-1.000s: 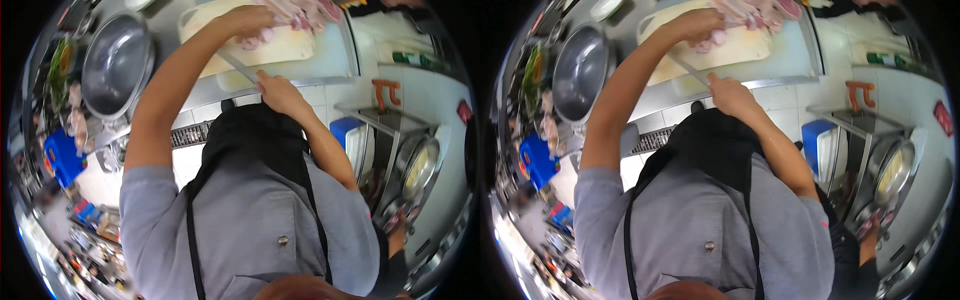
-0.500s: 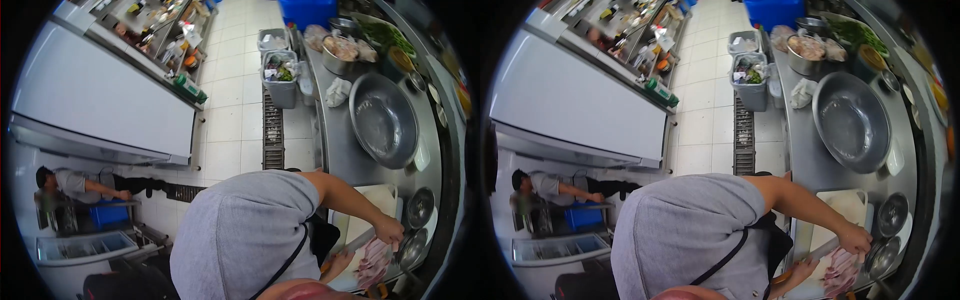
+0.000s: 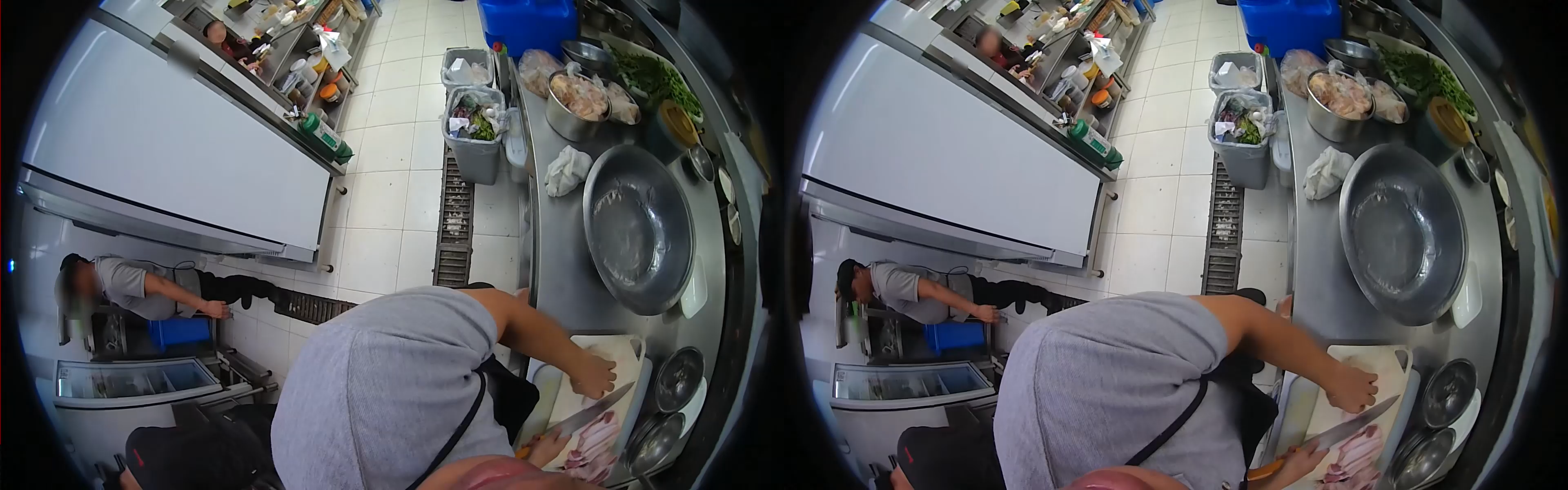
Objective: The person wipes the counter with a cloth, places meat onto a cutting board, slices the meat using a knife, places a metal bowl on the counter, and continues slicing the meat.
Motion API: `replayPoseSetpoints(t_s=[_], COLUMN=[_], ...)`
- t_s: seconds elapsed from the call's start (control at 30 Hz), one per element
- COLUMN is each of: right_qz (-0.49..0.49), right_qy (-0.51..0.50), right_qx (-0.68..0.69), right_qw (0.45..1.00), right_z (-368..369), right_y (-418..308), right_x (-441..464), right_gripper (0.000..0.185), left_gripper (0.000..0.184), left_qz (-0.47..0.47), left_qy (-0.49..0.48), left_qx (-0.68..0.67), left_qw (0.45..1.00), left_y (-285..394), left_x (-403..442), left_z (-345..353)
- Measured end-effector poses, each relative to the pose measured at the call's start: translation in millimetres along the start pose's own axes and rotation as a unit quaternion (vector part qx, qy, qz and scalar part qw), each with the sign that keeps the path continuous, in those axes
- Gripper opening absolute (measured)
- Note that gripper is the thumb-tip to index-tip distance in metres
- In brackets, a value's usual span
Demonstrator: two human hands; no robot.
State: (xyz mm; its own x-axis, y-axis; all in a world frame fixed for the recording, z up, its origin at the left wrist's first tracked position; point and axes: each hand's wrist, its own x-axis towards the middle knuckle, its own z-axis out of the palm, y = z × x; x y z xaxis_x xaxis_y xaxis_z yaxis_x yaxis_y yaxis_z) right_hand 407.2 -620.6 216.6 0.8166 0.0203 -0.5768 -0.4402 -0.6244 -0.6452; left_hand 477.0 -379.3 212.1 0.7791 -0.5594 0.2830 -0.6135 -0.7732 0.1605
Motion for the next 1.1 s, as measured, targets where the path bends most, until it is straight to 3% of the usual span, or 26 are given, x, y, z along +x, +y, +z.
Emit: replayPoseSetpoints(t_s=[0.2, 0.3, 0.37, 0.47, 0.57, 0.73, 0.8, 0.93, 1.0, 1.1], right_qz=[-0.002, 0.016, -0.023, 0.014, -0.022, -0.015, -0.015, -0.002, -0.003, -0.017], right_qy=[0.01, 0.022, 0.04, 0.025, 0.043, 0.04, 0.032, 0.055, 0.049, 0.031], right_qx=[-0.025, -0.042, -0.048, -0.072, -0.039, -0.062, -0.057, -0.059, -0.039, -0.036], right_qw=[1.0, 0.999, 0.998, 0.997, 0.998, 0.997, 0.998, 0.997, 0.998, 0.999], right_z=[6.6, 8.8, 6.9, 6.4, 15.6, 7.6, 13.8, 16.7, 15.1, 12.9], right_y=[-22.3, -27.8, -14.6, -29.6, -34.1, -17.7, -29.0, -28.8, -28.1, -24.3], right_x=[-11.0, -10.8, 2.6, -7.9, -6.0, 6.7, -3.3, -2.9, -3.2, -0.6], right_gripper=[0.042, 0.043, 0.046, 0.045, 0.042, 0.042, 0.042, 0.041, 0.042, 0.042], left_gripper=[0.018, 0.015, 0.014, 0.013, 0.014, 0.016, 0.018, 0.019, 0.024, 0.029], left_qz=[-0.027, -0.023, -0.04, -0.049, -0.074, -0.091, -0.104, -0.091, -0.141, -0.179], left_qy=[0.038, -0.004, -0.05, 0.021, 0.042, 0.027, 0.009, -0.054, -0.115, -0.109], left_qx=[0.029, 0.022, 0.015, -0.028, 0.004, -0.027, -0.114, -0.1, -0.149, -0.201], left_qw=[0.999, 0.999, 0.998, 0.998, 0.996, 0.995, 0.988, 0.989, 0.972, 0.957], left_y=[-1.7, -13.7, -17.8, -21.0, -21.6, -19.6, -19.3, -29.2, -24.8, -22.2], left_x=[-8.8, -12.5, -13.6, -20.7, -18.4, -26.7, -30.2, -19.6, -13.4, -7.8], left_z=[-10.2, -22.7, -17.4, -7.8, 6.7, -5.3, -23.9, -8.2, -18.9, -31.2])
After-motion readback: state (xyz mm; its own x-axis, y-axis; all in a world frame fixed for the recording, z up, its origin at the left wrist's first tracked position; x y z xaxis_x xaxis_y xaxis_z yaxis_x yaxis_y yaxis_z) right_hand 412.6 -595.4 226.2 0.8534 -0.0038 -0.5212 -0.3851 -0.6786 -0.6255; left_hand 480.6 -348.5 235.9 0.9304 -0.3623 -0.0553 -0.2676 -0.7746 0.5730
